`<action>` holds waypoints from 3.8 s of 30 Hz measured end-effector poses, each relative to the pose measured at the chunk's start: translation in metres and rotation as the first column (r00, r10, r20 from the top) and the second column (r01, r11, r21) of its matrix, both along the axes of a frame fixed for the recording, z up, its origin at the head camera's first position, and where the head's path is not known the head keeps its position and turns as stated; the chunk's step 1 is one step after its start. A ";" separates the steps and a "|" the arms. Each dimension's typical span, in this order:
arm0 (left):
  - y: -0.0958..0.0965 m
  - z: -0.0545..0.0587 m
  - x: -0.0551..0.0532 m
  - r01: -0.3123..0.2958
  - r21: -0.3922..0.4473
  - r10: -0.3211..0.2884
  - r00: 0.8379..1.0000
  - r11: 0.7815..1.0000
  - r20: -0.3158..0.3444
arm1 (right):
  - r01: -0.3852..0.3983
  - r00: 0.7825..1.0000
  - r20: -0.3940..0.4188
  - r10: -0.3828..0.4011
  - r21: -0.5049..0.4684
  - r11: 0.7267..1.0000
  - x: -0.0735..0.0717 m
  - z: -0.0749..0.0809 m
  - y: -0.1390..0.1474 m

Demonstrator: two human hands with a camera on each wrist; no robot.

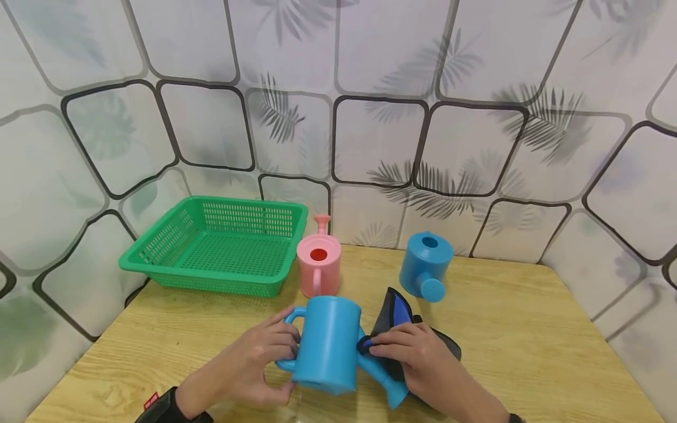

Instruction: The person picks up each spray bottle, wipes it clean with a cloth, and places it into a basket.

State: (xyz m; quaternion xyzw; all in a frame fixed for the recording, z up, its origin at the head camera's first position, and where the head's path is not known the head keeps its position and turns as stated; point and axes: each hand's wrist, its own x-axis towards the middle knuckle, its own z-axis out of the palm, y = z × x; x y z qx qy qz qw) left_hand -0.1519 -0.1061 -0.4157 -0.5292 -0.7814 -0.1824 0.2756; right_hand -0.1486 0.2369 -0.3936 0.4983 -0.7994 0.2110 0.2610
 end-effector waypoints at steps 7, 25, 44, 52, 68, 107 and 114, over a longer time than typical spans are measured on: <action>-0.003 0.001 -0.003 -0.009 0.003 0.009 1.000 1.000 -0.003 | -0.051 0.999 0.000 0.051 0.014 0.999 0.008 -0.004 0.008; -0.009 -0.001 -0.004 -0.028 -0.006 0.028 0.999 1.000 0.023 | -0.176 0.984 -0.037 0.175 -0.040 0.984 0.013 -0.004 0.013; -0.003 -0.002 -0.003 -0.016 -0.007 0.016 0.998 1.000 -0.053 | -0.110 0.993 -0.037 0.109 -0.010 0.994 0.009 -0.009 -0.002; 0.000 -0.002 0.000 -0.009 -0.033 0.008 1.000 0.999 -0.021 | 0.018 0.997 -0.074 -0.018 0.002 1.000 0.008 -0.005 -0.010; 0.001 0.001 0.004 -0.044 -0.070 0.048 0.997 0.997 0.057 | -0.019 0.999 -0.032 0.019 -0.004 1.000 0.013 -0.010 -0.003; -0.166 0.071 -0.057 -0.823 0.220 0.632 0.549 0.524 0.547 | 0.078 0.824 0.503 -0.261 0.356 0.931 0.020 -0.015 0.023; -0.191 0.058 -0.065 -0.854 0.118 0.664 0.474 0.506 0.578 | 0.068 0.813 0.519 -0.265 0.366 0.928 0.021 -0.016 0.019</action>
